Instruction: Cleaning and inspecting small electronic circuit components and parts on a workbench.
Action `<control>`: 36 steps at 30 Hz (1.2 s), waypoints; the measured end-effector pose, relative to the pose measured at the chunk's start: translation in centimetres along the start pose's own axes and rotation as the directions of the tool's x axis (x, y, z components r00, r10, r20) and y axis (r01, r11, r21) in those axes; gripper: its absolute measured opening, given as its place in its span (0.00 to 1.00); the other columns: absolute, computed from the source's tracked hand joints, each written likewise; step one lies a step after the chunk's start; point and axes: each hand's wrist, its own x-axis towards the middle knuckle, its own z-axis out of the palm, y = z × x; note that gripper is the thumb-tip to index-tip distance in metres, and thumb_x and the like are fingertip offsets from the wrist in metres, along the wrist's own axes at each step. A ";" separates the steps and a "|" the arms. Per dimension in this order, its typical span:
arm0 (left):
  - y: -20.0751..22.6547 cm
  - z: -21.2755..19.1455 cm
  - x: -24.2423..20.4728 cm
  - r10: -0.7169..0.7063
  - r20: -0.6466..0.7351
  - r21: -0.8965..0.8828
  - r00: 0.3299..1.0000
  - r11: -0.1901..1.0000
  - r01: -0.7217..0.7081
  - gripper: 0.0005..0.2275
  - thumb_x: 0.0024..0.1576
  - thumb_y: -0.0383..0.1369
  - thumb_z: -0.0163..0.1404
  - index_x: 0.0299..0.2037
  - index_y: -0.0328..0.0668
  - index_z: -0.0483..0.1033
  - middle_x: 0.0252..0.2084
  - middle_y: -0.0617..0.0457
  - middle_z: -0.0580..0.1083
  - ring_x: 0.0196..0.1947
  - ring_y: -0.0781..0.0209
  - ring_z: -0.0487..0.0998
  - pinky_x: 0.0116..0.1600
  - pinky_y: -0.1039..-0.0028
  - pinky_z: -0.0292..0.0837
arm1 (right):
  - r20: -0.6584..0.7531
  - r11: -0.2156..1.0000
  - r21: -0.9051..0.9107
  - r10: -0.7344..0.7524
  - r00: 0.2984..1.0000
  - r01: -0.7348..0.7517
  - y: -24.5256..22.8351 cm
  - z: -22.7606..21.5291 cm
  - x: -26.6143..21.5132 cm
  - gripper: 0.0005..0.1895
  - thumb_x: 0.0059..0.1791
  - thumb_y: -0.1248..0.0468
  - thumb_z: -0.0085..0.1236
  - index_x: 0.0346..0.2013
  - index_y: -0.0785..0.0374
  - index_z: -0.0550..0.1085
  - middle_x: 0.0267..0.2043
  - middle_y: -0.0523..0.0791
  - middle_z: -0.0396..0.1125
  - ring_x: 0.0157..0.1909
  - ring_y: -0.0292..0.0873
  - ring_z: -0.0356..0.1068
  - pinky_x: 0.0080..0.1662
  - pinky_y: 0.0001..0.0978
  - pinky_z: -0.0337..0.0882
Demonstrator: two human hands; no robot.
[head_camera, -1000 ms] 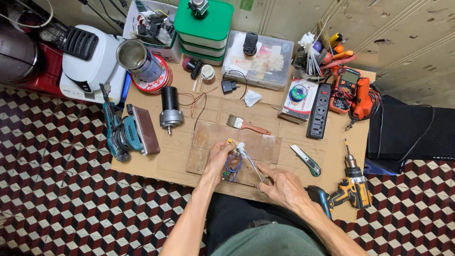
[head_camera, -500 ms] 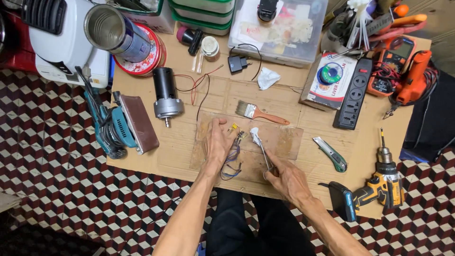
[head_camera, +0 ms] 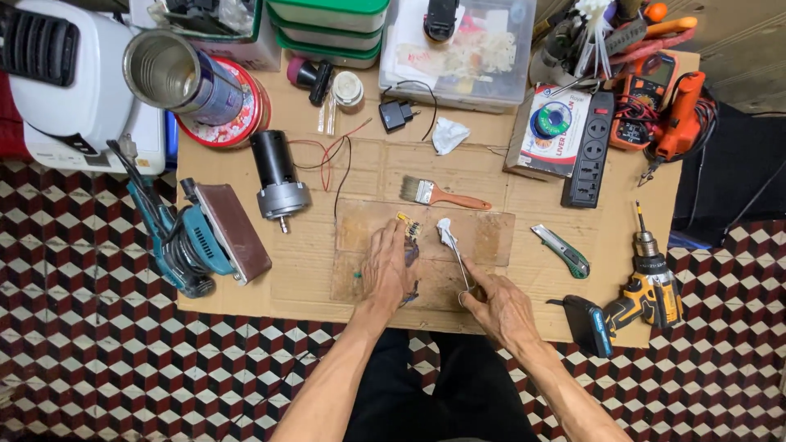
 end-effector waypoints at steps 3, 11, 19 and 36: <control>-0.4 -0.7 0.4 -0.008 0.037 0.024 0.999 1.000 0.007 0.34 0.45 0.30 0.65 0.64 0.36 0.66 0.65 0.44 0.67 0.62 0.44 0.67 0.59 0.58 0.69 | -0.025 0.998 -0.033 -0.057 0.998 0.057 0.8 0.3 0.0 0.36 0.45 0.53 0.62 0.69 0.42 0.65 0.33 0.47 0.72 0.38 0.48 0.72 0.44 0.42 0.72; -0.5 -0.2 0.7 0.006 -0.110 -0.055 0.994 0.998 -0.012 0.28 0.43 0.26 0.63 0.58 0.39 0.73 0.60 0.47 0.72 0.59 0.46 0.72 0.57 0.62 0.73 | -0.008 0.994 0.106 0.027 1.000 -0.026 -0.5 -3.9 3.8 0.36 0.44 0.54 0.62 0.68 0.42 0.66 0.36 0.50 0.73 0.36 0.49 0.74 0.43 0.40 0.72; 2.0 0.2 0.9 -0.205 -0.327 -0.210 0.923 0.968 0.140 0.15 0.56 0.34 0.59 0.51 0.39 0.78 0.49 0.45 0.78 0.50 0.46 0.77 0.53 0.64 0.73 | -0.008 0.947 -0.317 -0.060 0.998 0.054 -1.8 -10.8 16.2 0.37 0.49 0.49 0.55 0.74 0.44 0.63 0.28 0.56 0.75 0.32 0.55 0.75 0.42 0.48 0.74; 3.8 -1.3 -0.3 -0.551 -0.167 -0.462 0.818 0.776 0.428 0.18 0.64 0.34 0.47 0.65 0.55 0.70 0.48 0.42 0.80 0.44 0.48 0.83 0.45 0.65 0.76 | 0.381 1.000 0.020 0.005 0.925 -0.014 1.7 -9.8 6.6 0.35 0.43 0.53 0.67 0.65 0.32 0.70 0.25 0.39 0.63 0.28 0.38 0.63 0.37 0.34 0.66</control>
